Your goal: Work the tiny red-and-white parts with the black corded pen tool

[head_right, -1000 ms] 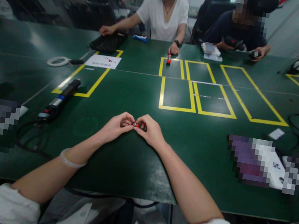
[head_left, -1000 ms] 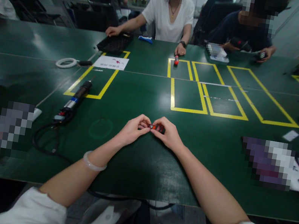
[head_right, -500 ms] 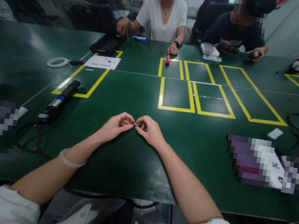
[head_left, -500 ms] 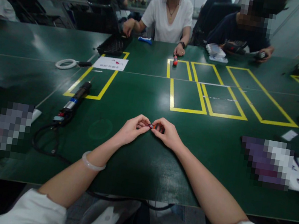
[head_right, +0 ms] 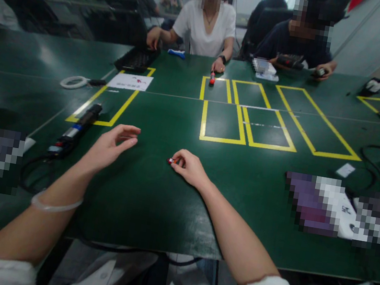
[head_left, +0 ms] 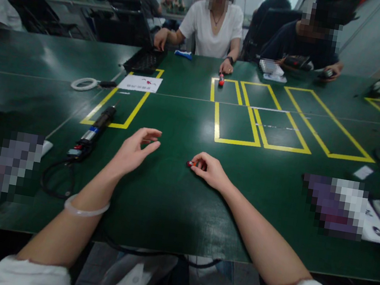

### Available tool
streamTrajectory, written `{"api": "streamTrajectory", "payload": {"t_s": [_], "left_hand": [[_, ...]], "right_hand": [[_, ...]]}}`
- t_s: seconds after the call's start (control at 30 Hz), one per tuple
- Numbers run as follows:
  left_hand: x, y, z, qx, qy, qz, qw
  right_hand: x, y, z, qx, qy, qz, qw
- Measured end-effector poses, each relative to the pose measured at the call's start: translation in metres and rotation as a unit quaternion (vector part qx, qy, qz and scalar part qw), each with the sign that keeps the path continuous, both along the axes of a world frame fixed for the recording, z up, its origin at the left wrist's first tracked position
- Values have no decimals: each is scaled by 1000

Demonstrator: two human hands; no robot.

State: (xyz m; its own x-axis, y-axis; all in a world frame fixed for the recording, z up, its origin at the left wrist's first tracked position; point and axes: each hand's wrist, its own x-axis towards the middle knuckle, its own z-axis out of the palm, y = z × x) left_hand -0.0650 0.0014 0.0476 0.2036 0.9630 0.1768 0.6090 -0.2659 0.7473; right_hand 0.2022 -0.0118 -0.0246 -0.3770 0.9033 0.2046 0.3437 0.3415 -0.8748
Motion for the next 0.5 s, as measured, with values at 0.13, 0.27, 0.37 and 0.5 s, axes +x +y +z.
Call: {"api": "streamTrajectory", "payload": {"t_s": [0.13, 0.27, 0.37, 0.5], "left_hand": [[-68, -4, 0, 55, 169, 73, 981], [-142, -8, -14, 20, 367, 154, 917], [-180, -12, -24, -28, 427, 195, 883], [-203, -13, -29, -115, 421, 214, 874]], "right_hand": [[0, 0, 0, 7, -5, 3, 1000], [-1, 0, 1, 11, -11, 3, 1000], [-1, -1, 1, 13, -18, 2, 1000], [-1, -1, 0, 14, -21, 2, 1000]]}}
